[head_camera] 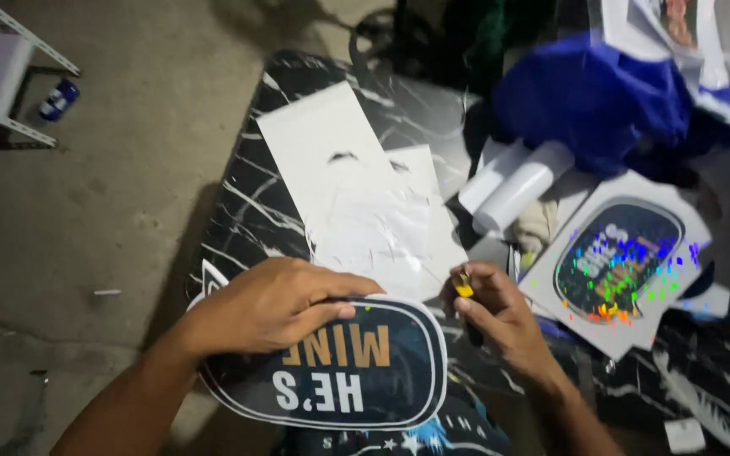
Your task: Cutting out a decorative speech bubble sign from a printed sheet using a utility knife.
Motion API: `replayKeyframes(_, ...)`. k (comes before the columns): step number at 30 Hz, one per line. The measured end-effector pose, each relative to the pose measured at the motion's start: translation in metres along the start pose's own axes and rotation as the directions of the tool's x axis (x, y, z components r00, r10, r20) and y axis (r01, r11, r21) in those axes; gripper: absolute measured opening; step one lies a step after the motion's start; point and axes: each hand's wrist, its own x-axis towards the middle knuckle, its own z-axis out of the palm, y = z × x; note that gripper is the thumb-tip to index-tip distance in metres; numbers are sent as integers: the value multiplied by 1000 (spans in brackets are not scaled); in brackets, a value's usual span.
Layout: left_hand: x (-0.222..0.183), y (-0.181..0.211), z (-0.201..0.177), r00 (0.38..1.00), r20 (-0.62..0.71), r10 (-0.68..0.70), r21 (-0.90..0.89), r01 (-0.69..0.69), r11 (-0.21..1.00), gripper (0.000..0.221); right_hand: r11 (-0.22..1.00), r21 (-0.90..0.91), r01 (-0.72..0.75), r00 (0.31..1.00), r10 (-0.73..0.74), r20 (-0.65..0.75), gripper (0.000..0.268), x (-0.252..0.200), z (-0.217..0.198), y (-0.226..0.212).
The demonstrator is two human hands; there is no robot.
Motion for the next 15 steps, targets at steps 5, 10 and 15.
replayKeyframes(5, 9, -1, 6, 997, 74, -8, 21, 6, 1000, 36, 981, -191, 44, 994, -23, 108, 39, -12, 11, -35)
replayKeyframes(10, 13, -7, 11, 989, 46, 137, -10, -137, 991, 35, 930, -344, 132, 972, -53, 229, 37, -8, 16, -71)
replayKeyframes(15, 19, -8, 13, 995, 90, 51, -68, -45, 997, 35, 760, -577, 300, 928, -91, 362, 32, -3, 26, -105)
